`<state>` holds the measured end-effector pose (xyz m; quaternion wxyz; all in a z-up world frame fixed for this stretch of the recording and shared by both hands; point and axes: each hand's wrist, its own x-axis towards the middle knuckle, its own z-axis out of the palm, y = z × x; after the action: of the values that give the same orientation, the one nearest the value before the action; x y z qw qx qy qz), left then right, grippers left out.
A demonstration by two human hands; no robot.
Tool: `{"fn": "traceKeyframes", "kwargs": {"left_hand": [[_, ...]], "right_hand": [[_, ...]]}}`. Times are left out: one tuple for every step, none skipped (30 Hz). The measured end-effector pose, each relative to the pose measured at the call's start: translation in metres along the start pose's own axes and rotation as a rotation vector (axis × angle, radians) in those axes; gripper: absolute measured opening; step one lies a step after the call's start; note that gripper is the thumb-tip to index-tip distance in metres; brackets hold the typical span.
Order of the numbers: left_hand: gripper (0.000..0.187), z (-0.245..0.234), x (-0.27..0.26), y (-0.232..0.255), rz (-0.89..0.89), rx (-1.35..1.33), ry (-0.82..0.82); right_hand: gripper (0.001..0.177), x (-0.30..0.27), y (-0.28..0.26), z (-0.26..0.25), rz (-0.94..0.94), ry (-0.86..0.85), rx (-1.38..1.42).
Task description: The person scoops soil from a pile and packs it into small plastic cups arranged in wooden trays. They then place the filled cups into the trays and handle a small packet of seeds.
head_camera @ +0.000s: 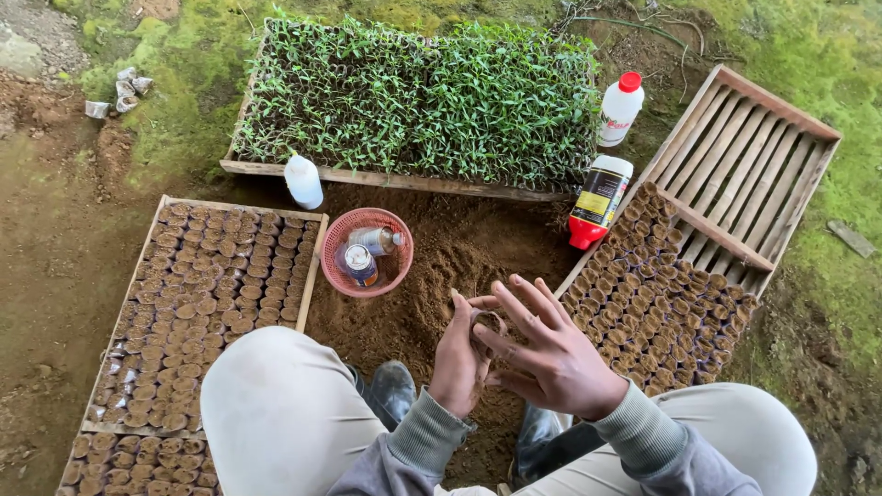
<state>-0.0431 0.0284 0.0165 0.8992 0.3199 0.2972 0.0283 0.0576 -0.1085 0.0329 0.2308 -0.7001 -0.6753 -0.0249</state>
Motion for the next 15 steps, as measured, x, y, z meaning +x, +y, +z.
{"fn": "traceKeyframes", "kwargs": {"left_hand": [[0.066, 0.002, -0.002, 0.003, 0.018, 0.017, -0.016], [0.066, 0.0, 0.0, 0.0, 0.019, 0.017, -0.016], [0.067, -0.002, 0.001, -0.003, 0.033, 0.026, 0.005], [0.068, -0.004, 0.003, -0.005, 0.046, 0.035, 0.026], [0.068, -0.005, 0.003, -0.007, 0.045, 0.035, 0.026], [0.068, -0.006, 0.004, -0.008, 0.052, 0.045, 0.006], [0.067, -0.007, 0.005, -0.009, 0.06, 0.053, -0.014], [0.067, -0.007, 0.004, -0.009, 0.061, 0.052, -0.013], [0.068, -0.007, 0.004, -0.009, 0.048, 0.037, 0.002], [0.068, -0.007, 0.004, -0.009, 0.035, 0.022, 0.018], [0.068, -0.006, 0.002, -0.006, 0.034, 0.022, 0.019], [0.07, -0.004, 0.0, -0.004, 0.024, 0.101, 0.036], [0.071, -0.002, -0.001, -0.001, 0.015, 0.18, 0.054], [0.071, -0.003, 0.0, -0.001, 0.016, 0.179, 0.054], [0.071, -0.003, 0.001, -0.002, 0.005, 0.109, 0.045]], "right_hand": [[0.058, 0.002, -0.001, -0.002, 0.003, 0.036, 0.008], [0.058, 0.002, 0.0, -0.001, 0.002, 0.036, 0.008], [0.058, 0.001, 0.001, 0.0, 0.013, 0.01, -0.003], [0.058, 0.0, 0.002, 0.001, 0.023, -0.017, -0.014], [0.058, 0.001, 0.001, 0.0, 0.024, -0.017, -0.013], [0.058, 0.001, 0.0, 0.0, 0.021, -0.002, -0.019], [0.059, 0.002, 0.0, -0.001, 0.018, 0.012, -0.026], [0.059, 0.002, 0.0, 0.0, 0.017, 0.012, -0.026], [0.057, 0.001, 0.001, 0.001, 0.015, 0.015, -0.025], [0.055, 0.001, 0.002, 0.001, 0.013, 0.017, -0.024], [0.055, 0.001, 0.001, 0.001, 0.013, 0.016, -0.023], [0.054, 0.0, 0.0, 0.0, 0.015, 0.02, -0.011], [0.054, 0.001, -0.001, 0.0, 0.015, 0.025, 0.0], [0.054, 0.001, 0.0, 0.001, 0.014, 0.024, 0.0], [0.055, 0.0, 0.0, 0.003, 0.015, 0.013, 0.007]]}}
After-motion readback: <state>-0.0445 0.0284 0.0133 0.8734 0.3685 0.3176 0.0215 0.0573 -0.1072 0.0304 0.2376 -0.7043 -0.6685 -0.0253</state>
